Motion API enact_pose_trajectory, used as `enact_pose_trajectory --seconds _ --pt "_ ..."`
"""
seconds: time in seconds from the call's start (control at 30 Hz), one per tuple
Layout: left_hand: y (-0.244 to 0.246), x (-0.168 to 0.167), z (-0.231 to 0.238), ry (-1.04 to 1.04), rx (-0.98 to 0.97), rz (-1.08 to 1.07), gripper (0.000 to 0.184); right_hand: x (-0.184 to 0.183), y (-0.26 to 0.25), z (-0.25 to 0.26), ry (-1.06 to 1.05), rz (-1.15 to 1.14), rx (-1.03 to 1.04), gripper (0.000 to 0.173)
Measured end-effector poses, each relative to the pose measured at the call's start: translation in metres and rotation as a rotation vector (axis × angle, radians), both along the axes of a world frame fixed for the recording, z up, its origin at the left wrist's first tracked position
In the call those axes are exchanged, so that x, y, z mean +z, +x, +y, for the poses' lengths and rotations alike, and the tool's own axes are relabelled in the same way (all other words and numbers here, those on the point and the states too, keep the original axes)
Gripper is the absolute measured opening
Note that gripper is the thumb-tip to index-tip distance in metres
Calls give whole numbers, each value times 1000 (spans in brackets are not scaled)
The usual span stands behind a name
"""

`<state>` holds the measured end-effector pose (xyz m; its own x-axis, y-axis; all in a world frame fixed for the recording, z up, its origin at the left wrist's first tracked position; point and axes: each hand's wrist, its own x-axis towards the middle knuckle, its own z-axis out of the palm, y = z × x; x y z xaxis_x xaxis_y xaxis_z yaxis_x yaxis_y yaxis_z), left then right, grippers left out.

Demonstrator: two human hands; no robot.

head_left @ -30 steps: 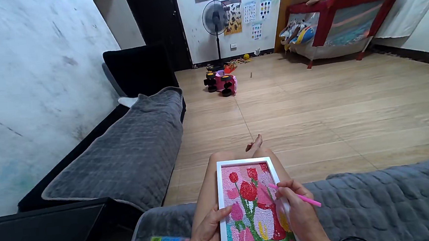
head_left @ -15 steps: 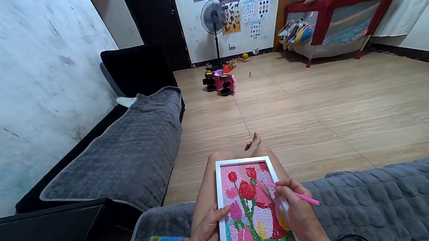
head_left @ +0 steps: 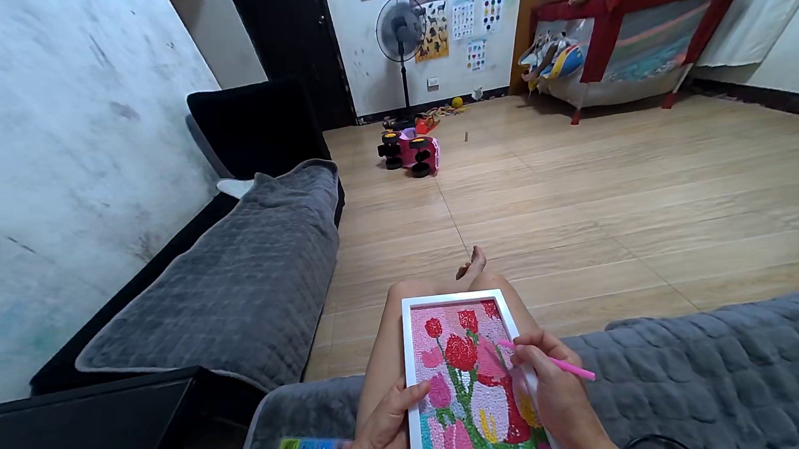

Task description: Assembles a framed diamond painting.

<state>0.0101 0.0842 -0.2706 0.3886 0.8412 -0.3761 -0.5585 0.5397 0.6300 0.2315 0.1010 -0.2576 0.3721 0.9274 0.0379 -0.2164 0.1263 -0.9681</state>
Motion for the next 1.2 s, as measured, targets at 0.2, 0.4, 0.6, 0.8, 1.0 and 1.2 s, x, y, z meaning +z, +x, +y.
enact_pose_trajectory --seconds 0.2,0.4,0.6,0.8,1.0,1.2 --pt "0 -2 1 2 -2 -2 34 0 0 1 -8 6 -8 12" --pt "1 0 1 -10 -2 11 28 0 0 1 -1 0 -8 12" --pt "0 -1 1 2 -7 11 33 0 0 0 16 -9 -5 14" --pt "-1 -3 2 7 -14 -2 33 1 -1 0 13 -9 -15 14" --pt "-1 -2 2 15 -21 -18 30 1 -1 0 10 -10 -12 14" --pt "-1 -1 2 2 -14 -6 29 1 -1 0 5 -4 -13 14"
